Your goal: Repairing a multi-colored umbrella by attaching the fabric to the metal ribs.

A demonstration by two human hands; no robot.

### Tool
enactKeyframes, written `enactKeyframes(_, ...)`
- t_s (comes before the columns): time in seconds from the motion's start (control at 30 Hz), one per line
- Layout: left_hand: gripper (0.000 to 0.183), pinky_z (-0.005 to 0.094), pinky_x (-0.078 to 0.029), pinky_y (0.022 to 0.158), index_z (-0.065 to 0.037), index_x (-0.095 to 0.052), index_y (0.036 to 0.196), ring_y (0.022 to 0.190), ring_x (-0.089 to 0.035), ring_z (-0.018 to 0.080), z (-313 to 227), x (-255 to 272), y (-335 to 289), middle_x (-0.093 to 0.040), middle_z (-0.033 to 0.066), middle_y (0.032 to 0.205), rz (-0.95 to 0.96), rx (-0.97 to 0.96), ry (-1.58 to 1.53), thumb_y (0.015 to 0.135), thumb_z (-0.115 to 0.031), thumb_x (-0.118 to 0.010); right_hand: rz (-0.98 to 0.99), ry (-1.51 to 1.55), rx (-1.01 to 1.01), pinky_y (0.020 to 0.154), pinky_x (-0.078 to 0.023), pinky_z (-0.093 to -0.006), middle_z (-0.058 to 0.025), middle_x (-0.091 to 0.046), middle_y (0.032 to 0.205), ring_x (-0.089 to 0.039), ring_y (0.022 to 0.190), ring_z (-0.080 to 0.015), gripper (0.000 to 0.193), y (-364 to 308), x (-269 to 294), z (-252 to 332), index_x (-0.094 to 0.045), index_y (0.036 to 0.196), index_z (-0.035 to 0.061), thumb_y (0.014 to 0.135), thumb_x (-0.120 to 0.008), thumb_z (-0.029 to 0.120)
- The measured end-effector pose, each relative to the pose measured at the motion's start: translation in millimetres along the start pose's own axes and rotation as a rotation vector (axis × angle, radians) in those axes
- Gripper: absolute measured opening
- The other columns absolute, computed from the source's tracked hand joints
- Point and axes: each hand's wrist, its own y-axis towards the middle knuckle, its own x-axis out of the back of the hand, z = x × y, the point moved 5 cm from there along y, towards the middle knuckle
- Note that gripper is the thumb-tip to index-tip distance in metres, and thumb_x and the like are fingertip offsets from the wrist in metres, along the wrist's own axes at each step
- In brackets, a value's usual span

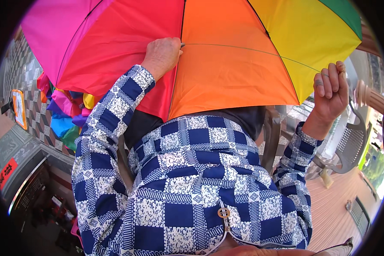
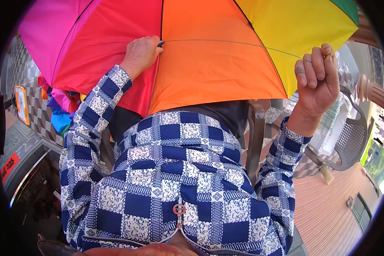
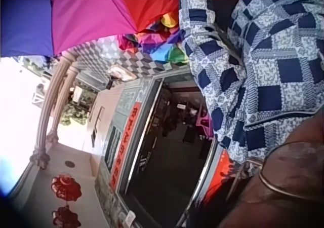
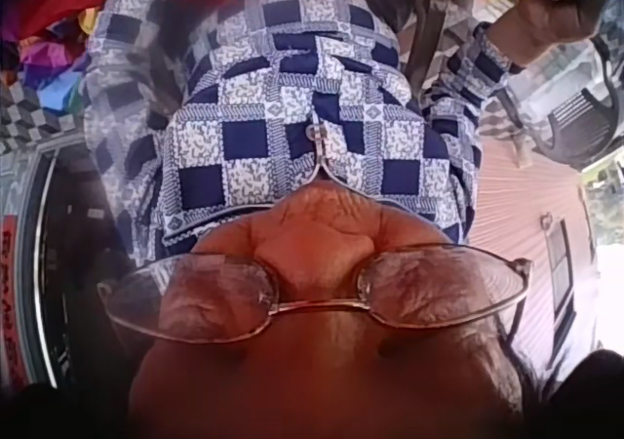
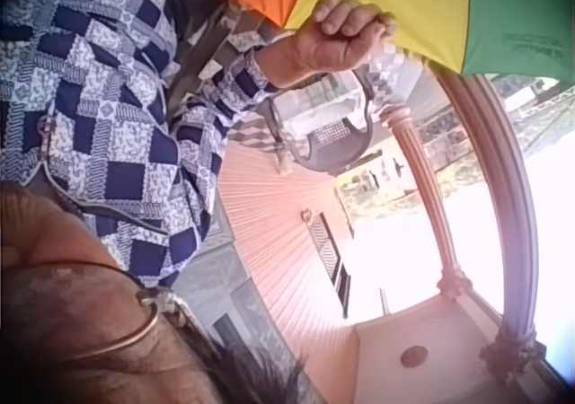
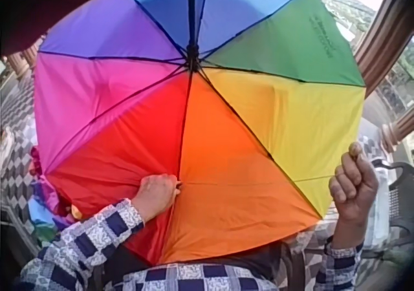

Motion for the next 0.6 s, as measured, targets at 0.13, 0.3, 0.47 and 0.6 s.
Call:
enactKeyframes(0.13,0.023,0.0439,-0.048,0.064,-0.003,-0.059,0.080,0.073,-0.062,0.0325,-2.8,1.3,2.8,-0.062,0.0157,0.073,0.038,0.007,0.032,0.080,-0.025,-0.062,-0.005,0.001,-0.001,0.046,-0.034,-0.0224,0.0026,-0.034,0.061,-0.032,0.046,-0.0062,0.013,-1.9,1.5,0.8,-0.046,0.101,0.0005,0.092,-0.042,0.009)
enactKeyframes(0.3,0.024,0.0445,-0.048,0.064,-0.002,-0.059,0.079,0.074,-0.062,0.0332,-6.7,3.5,3.7,-0.062,0.0164,0.073,0.055,0.010,0.039,0.081,-0.026,-0.061,-0.014,0.006,0.001,0.046,-0.034,-0.0224,0.0024,-0.034,0.062,-0.032,0.046,-0.0063,0.013,-5.9,5.1,0.7,-0.046,0.100,0.0007,0.092,-0.042,0.009)
enactKeyframes(0.47,0.025,0.0452,-0.048,0.064,-0.002,-0.059,0.080,0.074,-0.062,0.0341,-6.8,2.8,3.7,-0.062,0.0165,0.073,0.057,0.029,0.035,0.082,-0.027,-0.061,-0.020,0.010,-0.002,0.047,-0.035,-0.0224,0.0022,-0.035,0.062,-0.032,0.046,-0.0064,0.012,-8.9,7.2,0.1,-0.046,0.100,0.0008,0.092,-0.042,0.009)
enactKeyframes(0.6,0.024,0.0445,-0.049,0.063,-0.002,-0.061,0.079,0.073,-0.062,0.0338,-6.3,2.0,4.4,-0.063,0.0165,0.072,0.044,0.035,0.035,0.081,-0.026,-0.061,-0.027,0.024,-0.010,0.047,-0.035,-0.0225,0.0021,-0.035,0.063,-0.032,0.047,-0.0065,0.012,-9.5,9.6,-1.9,-0.045,0.100,0.0008,0.092,-0.042,0.009)
